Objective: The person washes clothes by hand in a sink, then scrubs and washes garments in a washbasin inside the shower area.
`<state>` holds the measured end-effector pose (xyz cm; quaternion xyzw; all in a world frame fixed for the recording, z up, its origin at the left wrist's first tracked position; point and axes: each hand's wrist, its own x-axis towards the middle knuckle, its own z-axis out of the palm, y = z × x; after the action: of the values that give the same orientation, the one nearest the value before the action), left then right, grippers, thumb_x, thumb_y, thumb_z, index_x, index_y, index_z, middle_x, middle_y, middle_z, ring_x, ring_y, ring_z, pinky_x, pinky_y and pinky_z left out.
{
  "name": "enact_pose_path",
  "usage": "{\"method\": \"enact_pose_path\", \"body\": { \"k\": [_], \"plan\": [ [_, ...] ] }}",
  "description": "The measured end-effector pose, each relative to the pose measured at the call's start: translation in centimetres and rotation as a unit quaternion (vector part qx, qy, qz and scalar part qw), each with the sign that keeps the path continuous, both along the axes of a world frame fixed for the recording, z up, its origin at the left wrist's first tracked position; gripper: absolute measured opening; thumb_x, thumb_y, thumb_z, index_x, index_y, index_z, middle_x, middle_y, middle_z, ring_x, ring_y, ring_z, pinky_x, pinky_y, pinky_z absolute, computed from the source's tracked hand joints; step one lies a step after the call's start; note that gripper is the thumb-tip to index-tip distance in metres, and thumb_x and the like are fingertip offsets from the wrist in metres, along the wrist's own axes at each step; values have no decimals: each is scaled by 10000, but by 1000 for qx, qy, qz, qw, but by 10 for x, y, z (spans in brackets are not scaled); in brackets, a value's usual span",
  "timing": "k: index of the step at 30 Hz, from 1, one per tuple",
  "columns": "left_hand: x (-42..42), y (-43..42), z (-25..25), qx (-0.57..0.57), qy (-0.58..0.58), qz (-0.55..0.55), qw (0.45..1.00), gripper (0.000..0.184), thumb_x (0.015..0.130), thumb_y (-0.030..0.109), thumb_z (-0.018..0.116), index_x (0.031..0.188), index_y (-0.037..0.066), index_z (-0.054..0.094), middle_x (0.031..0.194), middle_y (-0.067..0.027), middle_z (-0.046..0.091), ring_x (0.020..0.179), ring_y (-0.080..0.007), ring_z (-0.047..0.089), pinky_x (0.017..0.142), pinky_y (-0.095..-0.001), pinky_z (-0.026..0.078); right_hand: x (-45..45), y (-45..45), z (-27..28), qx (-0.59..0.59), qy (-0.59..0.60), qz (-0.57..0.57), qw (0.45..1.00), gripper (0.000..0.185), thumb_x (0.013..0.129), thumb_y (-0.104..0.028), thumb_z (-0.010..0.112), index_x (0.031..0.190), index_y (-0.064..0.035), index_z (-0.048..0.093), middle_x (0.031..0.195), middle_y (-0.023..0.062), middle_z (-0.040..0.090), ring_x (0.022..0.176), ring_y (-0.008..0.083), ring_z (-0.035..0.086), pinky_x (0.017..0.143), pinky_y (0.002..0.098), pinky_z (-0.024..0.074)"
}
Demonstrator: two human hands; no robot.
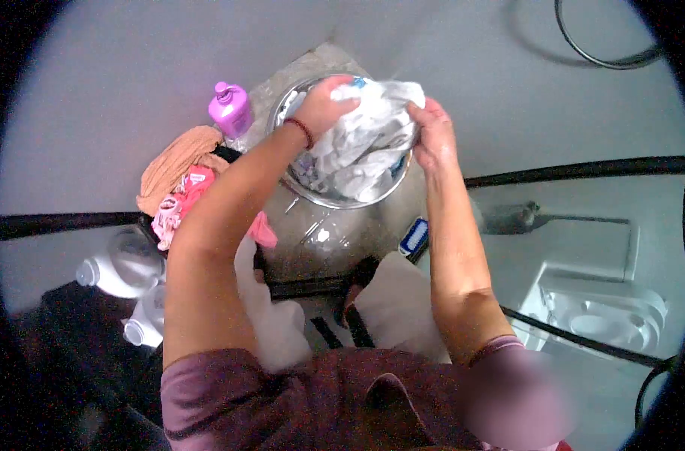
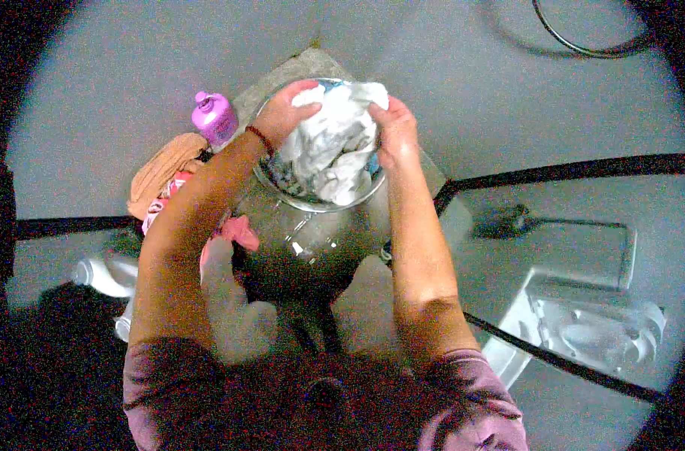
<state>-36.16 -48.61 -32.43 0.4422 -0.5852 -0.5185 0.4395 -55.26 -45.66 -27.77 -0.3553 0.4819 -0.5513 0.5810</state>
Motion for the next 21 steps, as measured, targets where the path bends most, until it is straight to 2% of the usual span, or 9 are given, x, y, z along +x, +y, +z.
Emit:
{"method": "enact_pose_path", "body": {
  "k": [2,4,6,9,12,16,18,20,21],
  "plan": [
    [-9,5,39,-44,-9,12,999,469,746,235,649,1156,59,502,1116,-88,538,1029,-207,500,912,-311,375,-6,5,24,-36,-66,34,997,270,819,-36,500,1084,15,500,1018,123,576,918,208,566,828,341,461],
    [-23,10,71,-87,-19,23,996,469,759,217,639,1171,51,488,1119,-81,534,1020,-199,502,906,-307,379,0,21,62,-69,-91,32,993,296,811,-30,500,1104,14,491,1040,120,567,946,204,555,857,337,445],
    [-38,18,95,-88,130,-14,988,516,770,218,634,1215,38,444,1124,-94,523,1026,-195,490,913,-298,369,7,36,85,-94,-92,33,991,308,804,-31,512,1108,15,489,1030,106,571,951,197,550,855,322,441],
    [-51,39,115,-61,170,-64,981,580,785,216,629,1273,35,372,1141,-118,508,1046,-202,480,909,-290,373,6,45,91,-156,-90,34,983,313,794,-9,497,1106,25,499,1028,101,582,907,190,568,823,298,444],
    [-61,49,106,-50,170,-38,984,621,797,201,624,1313,54,313,1164,-123,493,1065,-198,470,906,-289,378,3,60,82,-139,-101,52,984,297,794,-11,497,1087,30,515,1009,99,589,903,186,569,812,297,448],
    [-60,60,68,60,203,-106,972,644,789,245,641,1311,56,314,1185,-120,477,1094,-178,445,933,-286,351,-2,62,50,-50,-119,58,990,287,781,-16,520,1062,40,529,975,108,593,879,190,572,783,292,454],
    [-57,66,53,38,160,-92,982,618,786,264,643,1284,45,349,1173,-111,485,1085,-174,450,919,-279,361,-2,60,32,-34,-93,54,994,288,759,-9,544,1042,41,537,959,111,594,862,188,571,769,285,453],
    [-53,71,42,100,165,-95,977,565,795,263,633,1252,41,385,1165,-102,491,1069,-174,460,903,-278,369,-2,58,21,-25,-28,52,998,284,737,0,565,1018,39,545,929,108,599,829,179,574,749,285,455],
    [-53,71,35,71,120,-69,988,556,800,322,618,1223,26,411,1162,-104,494,1062,-179,465,906,-287,364,-3,58,20,-14,-8,63,998,291,724,7,572,1012,37,542,903,103,602,797,174,575,731,283,458]
  ]
}}
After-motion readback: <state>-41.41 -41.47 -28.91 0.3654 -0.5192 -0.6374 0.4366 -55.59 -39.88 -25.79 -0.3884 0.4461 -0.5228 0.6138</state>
